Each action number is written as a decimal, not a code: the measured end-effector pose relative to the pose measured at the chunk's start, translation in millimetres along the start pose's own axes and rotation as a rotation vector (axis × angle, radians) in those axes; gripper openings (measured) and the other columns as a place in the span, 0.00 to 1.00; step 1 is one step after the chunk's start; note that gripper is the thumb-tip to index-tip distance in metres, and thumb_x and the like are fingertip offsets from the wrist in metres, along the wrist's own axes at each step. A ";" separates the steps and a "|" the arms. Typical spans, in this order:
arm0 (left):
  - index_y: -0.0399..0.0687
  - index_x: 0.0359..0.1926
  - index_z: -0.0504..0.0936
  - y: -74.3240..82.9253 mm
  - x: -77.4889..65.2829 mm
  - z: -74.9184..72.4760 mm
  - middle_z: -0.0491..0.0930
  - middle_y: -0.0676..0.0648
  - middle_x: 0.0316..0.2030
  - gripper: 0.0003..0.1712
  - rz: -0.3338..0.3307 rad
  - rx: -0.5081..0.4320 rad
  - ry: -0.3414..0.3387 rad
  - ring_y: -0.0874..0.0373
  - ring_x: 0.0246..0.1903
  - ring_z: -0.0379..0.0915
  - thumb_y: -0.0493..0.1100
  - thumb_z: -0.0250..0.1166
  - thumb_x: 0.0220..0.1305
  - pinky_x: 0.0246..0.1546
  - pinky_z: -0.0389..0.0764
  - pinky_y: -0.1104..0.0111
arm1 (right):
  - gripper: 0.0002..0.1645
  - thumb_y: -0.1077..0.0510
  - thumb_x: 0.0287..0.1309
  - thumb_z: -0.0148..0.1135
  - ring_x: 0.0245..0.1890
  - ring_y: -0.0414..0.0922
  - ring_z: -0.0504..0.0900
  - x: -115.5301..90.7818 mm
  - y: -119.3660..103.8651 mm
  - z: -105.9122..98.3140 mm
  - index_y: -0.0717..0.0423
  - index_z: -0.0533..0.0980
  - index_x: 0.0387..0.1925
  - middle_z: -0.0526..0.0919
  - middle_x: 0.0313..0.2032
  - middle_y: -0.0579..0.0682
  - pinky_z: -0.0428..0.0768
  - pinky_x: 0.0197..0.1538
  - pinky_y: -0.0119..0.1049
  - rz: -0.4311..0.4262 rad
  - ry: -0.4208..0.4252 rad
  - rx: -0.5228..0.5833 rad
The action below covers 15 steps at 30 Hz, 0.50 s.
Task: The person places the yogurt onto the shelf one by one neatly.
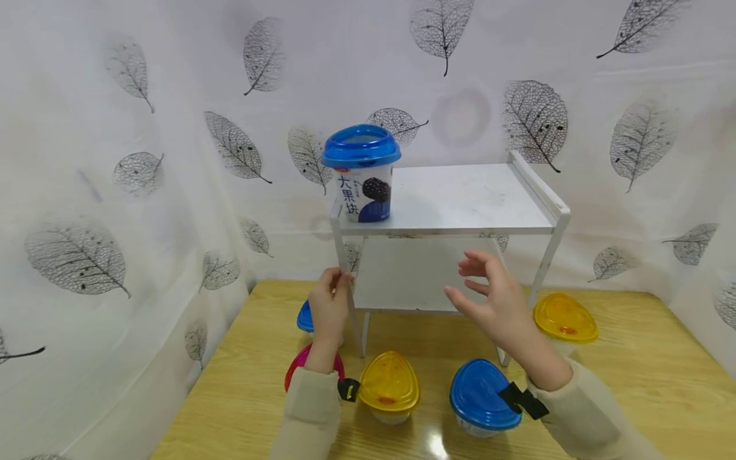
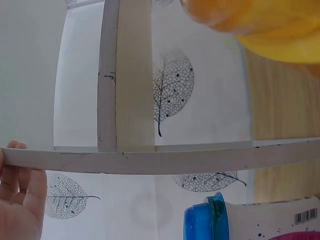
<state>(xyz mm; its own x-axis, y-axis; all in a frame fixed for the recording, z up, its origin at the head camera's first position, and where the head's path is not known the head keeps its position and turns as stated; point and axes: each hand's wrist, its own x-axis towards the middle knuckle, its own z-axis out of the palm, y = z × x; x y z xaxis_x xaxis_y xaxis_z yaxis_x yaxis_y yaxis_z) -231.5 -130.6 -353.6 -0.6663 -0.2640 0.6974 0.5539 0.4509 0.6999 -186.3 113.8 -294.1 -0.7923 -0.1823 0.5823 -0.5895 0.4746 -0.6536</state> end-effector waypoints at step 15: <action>0.29 0.30 0.76 -0.4 -0.5 1.2 0.78 0.38 0.24 0.07 0.005 -0.025 0.009 0.48 0.23 0.72 0.33 0.58 0.58 0.23 0.72 0.74 | 0.27 0.62 0.51 0.62 0.43 0.55 0.73 -33.9 43.9 -18.3 0.69 0.65 0.50 0.73 0.44 0.63 0.75 0.42 0.43 0.142 -0.014 -0.074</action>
<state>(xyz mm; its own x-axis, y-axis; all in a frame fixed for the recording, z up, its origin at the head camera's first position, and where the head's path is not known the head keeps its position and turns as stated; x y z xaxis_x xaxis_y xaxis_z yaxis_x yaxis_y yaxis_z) -232.0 -129.6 -354.5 -0.6590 -0.2695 0.7022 0.5696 0.4310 0.6999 -182.5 156.6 -333.7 -0.8690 -0.1206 0.4798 -0.4590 0.5585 -0.6910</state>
